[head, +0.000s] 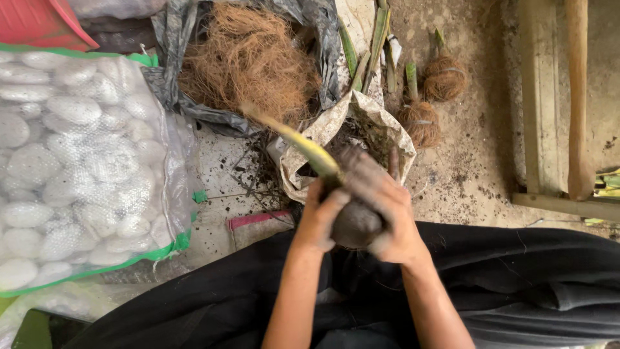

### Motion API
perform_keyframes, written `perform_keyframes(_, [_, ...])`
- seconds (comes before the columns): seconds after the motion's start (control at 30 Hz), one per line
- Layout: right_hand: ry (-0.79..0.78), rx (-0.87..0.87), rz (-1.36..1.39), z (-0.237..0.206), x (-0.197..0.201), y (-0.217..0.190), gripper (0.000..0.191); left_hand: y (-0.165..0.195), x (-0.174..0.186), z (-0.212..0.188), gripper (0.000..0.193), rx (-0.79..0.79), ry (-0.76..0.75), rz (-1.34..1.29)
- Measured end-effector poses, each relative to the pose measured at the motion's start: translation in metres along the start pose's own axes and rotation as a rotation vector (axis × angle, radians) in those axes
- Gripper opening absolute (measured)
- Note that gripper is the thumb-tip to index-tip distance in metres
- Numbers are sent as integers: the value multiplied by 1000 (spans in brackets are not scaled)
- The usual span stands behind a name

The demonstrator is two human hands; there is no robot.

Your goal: The person sits cross-legged and packs soil around a coconut sprout, then wraps the base with coconut coir and secures it with a rubber band. The finished unit is placed with others nearby.

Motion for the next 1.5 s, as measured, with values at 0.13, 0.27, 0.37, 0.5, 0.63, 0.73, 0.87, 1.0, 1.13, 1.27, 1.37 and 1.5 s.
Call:
perform_keyframes(0.13, [-190, 73, 827, 0, 6, 8, 91, 1, 6, -1, 48, 14, 113, 18])
perform_keyframes(0.27, [-24, -250, 464, -3, 9, 24, 89, 9, -6, 0, 46, -133, -135, -216])
perform_keyframes(0.37, [104, -188, 196, -10, 6, 31, 83, 0, -14, 1, 47, -145, -80, -162])
perform_keyframes(0.5, [260, 108, -13, -16, -7, 36, 70, -10, -9, 1, 52, -75, 197, 32])
perform_keyframes(0.63, [61, 198, 312, -9, 2, 29, 72, -13, 7, 1, 54, 156, 537, 103])
perform_keyframes(0.73, [-161, 228, 1419, 0, 33, 22, 83, 2, 6, 8, 63, -127, 153, -74])
perform_keyframes(0.87, [397, -87, 314, -9, 35, 27, 75, -7, 5, 9, 62, -152, 91, 131])
perform_keyframes(1.0, [-56, 134, 150, -6, 8, 28, 71, -17, -1, 3, 52, -143, 21, 103])
perform_keyframes(1.13, [-98, 66, 1370, 3, 31, 30, 88, -5, 7, 6, 48, -5, 71, -64])
perform_keyframes(1.27, [67, 22, 927, -5, 17, 30, 82, -1, -9, 8, 49, -128, -107, -196])
perform_keyframes(1.37, [158, 17, 343, -17, -5, 39, 75, -11, -11, 0, 59, -103, 114, 19])
perform_keyframes(1.5, [171, -34, 85, -11, -7, 43, 62, -11, -3, 1, 58, -82, 250, 47])
Point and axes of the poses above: each hand's wrist, its own z-axis towards the middle knuckle, its own x-axis out of the back of the hand, y = z × x, the point moved 3 cm from there along z, towards the middle knuckle, and after that the axes turned 10 degrees about -x, right-handed, at the moved point
